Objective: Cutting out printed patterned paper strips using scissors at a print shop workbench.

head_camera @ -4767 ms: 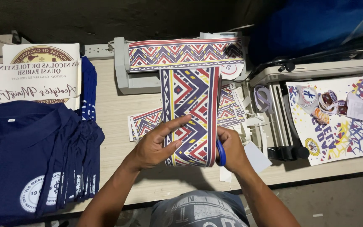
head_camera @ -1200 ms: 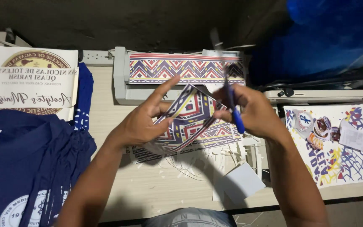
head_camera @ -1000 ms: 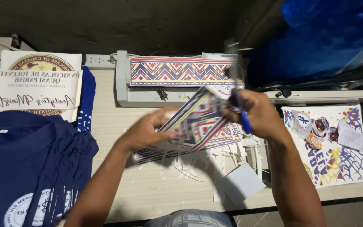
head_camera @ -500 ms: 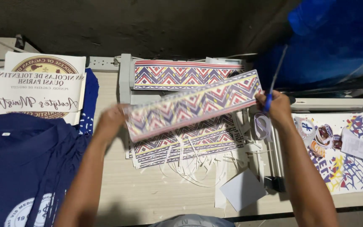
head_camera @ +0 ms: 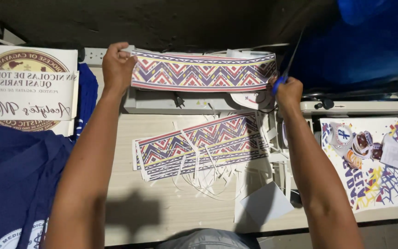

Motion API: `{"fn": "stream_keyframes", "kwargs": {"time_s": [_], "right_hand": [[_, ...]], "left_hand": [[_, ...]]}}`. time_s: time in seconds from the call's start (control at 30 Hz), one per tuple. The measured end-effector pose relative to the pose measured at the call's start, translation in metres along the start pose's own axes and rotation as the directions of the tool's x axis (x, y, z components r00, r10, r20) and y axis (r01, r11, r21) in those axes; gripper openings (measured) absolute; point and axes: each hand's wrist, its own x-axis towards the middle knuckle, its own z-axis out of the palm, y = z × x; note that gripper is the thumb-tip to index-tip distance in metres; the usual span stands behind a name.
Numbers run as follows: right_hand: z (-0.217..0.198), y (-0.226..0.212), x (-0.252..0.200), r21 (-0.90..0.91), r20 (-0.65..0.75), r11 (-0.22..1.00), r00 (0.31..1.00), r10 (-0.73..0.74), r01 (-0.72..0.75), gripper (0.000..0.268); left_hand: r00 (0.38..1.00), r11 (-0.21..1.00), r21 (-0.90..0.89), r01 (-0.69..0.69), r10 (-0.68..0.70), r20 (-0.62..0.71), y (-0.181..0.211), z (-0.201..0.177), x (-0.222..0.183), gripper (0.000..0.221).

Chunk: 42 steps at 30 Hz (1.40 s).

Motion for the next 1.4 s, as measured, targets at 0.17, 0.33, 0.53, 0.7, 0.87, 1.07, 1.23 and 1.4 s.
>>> {"fn": "stream_keyframes", "kwargs": {"time_s": [0.17,0.33,0.53,0.7,0.87,1.07,1.23,1.4], "right_hand": [[-0.007,-0.055,-0.049,-0.418,0.007,0.894,0.985,-0.173,0.16,0.031],[-0.019,-0.101,-0.14,-0.454,-0.004,0.886,0.995,-0.104,0.091,0.041],[-0.032,-0.021,-0.241,-0.364,0.173,0.913,0.977,-0.128,0.184,0.042],[-0.01,0.016,-0.323,-0.217,0.386,0.975,0.922,0.04,0.048,0.038],[0.017,-0.004,-0.354,-0.321,0.452,0.946,0.883,0.122,0.033,0.035],[0.029,-0.021,-0.373,-0.353,0.51,0.935,0.846,0.154,0.043,0.037],[0.02,-0.017,-0.383,-0.367,0.526,0.93,0.831,0.18,0.031,0.04],[0.012,-0.014,-0.39,-0.474,0.49,0.88,0.821,0.293,-0.031,0.043]], "left_hand": [[0.974,0.946,0.239,-0.219,0.228,-0.011,0.019,-0.002,-0.042,0.048],[0.975,0.945,0.262,-0.194,0.157,0.156,0.012,-0.005,-0.138,0.034],[0.966,0.958,0.23,-0.169,0.115,0.232,-0.021,-0.027,-0.246,0.024],[0.998,0.825,0.564,-0.032,0.001,0.056,-0.044,-0.042,-0.29,0.03],[0.996,0.761,0.647,0.057,-0.086,0.014,-0.044,-0.04,-0.291,0.05],[0.988,0.674,0.731,0.102,-0.154,0.004,-0.042,-0.029,-0.291,0.07],[1.0,0.599,0.8,0.019,-0.03,-0.002,-0.06,-0.018,-0.303,0.072],[1.0,0.587,0.81,0.005,0.02,-0.021,-0.061,-0.011,-0.31,0.062]]}}
